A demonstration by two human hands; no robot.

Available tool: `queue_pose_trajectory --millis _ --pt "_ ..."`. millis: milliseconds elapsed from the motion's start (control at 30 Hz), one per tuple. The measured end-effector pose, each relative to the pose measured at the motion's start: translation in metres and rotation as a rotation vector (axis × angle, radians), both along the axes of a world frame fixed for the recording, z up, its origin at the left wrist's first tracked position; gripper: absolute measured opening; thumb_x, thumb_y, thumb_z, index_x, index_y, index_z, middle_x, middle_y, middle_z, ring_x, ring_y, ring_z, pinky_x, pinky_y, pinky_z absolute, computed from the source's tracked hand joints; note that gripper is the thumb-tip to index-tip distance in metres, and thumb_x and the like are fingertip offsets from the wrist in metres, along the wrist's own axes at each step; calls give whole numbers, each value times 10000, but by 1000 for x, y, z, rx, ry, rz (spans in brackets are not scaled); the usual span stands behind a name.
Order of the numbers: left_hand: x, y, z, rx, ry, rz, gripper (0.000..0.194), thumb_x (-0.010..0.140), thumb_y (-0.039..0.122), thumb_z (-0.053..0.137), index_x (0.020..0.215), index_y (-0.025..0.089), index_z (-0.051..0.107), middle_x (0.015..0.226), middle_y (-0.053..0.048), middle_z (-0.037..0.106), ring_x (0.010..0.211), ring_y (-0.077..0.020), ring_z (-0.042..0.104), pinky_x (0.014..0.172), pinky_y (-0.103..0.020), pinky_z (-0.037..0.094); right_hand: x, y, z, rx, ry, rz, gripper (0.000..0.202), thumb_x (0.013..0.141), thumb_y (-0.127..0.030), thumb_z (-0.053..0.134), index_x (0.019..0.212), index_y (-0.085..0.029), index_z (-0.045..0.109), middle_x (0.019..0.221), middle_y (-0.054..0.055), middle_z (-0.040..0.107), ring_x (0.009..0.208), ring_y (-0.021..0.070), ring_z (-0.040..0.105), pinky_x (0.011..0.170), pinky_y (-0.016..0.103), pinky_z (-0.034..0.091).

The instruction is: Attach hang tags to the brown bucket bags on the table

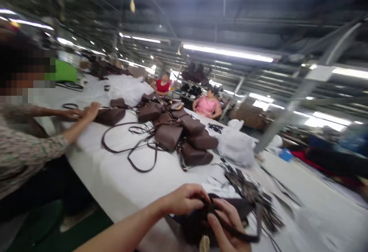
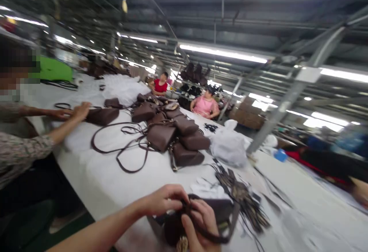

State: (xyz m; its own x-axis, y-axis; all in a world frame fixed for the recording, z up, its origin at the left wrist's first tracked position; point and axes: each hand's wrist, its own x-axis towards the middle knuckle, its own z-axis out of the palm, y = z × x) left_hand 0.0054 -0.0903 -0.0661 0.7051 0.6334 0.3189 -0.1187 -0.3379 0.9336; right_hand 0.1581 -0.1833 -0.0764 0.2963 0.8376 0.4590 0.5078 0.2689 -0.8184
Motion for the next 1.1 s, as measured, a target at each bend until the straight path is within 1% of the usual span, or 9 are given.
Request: queue_pose_trajectory --millis 133,200,300,433,633,733,900,1000,1100 --pt "0 0 14 207 -14 29 217 753 112 568 917 166 700 829 -20 593 796 -151 531 754 -257 417 -3 -12 21 -61 338 10 406 754 -511 695 956 -162 642 837 66 682 693 195 661 629 299 579" --pt "-1 0 21 252 -51 60 172 762 143 598 892 165 707 844 -33 565 831 -163 527 776 -268 417 -5 -11 32 -75 349 -34 383 762 -504 684 929 -166 616 734 36 665 636 188 648 594 294 557" --pt "1 1 25 201 -125 43 225 754 159 623 966 168 698 932 -47 540 816 -151 512 769 -270 425 -5 -6 50 -76 13 -58 276 824 -444 613 864 -171 626 717 43 662 674 210 645 640 313 518" --pt "6 1 24 25 -225 -102 307 727 125 580 1016 167 676 1001 -52 529 877 -158 517 781 -264 426 -16 8 64 -74 -509 -129 192 872 -298 542 849 -155 667 798 97 690 769 253 647 697 329 451" --pt "-2 2 26 -246 -246 -209 584 641 92 533 1214 190 580 1088 -48 572 967 -186 530 810 -268 429 -38 21 50 -48 -597 -345 177 907 -255 541 862 -159 682 751 72 693 696 222 653 608 280 405" --pt "-6 6 40 -139 -185 -83 404 712 187 564 1103 168 665 1124 -65 566 979 -201 524 795 -273 432 -40 19 44 14 -782 -347 180 902 -224 519 872 -159 684 755 85 679 659 231 642 570 298 386" --pt "-4 -2 71 55 -25 27 189 785 264 588 875 157 716 906 -42 600 828 -165 544 683 -245 413 -42 17 40 61 -886 -421 313 943 -247 421 810 -165 692 673 99 629 582 224 596 534 310 384" --pt "-2 -10 74 92 -22 101 131 755 216 596 797 148 699 823 -25 589 777 -147 532 659 -234 393 -42 15 36 131 -811 -321 348 964 -241 382 873 -136 701 732 121 641 679 233 610 616 321 465" --pt "0 -11 65 7 -28 105 105 741 214 597 740 131 661 764 -16 589 734 -139 520 657 -233 389 -37 7 31 198 -733 -148 279 960 -213 417 1031 -116 668 992 151 657 950 250 601 832 361 505"
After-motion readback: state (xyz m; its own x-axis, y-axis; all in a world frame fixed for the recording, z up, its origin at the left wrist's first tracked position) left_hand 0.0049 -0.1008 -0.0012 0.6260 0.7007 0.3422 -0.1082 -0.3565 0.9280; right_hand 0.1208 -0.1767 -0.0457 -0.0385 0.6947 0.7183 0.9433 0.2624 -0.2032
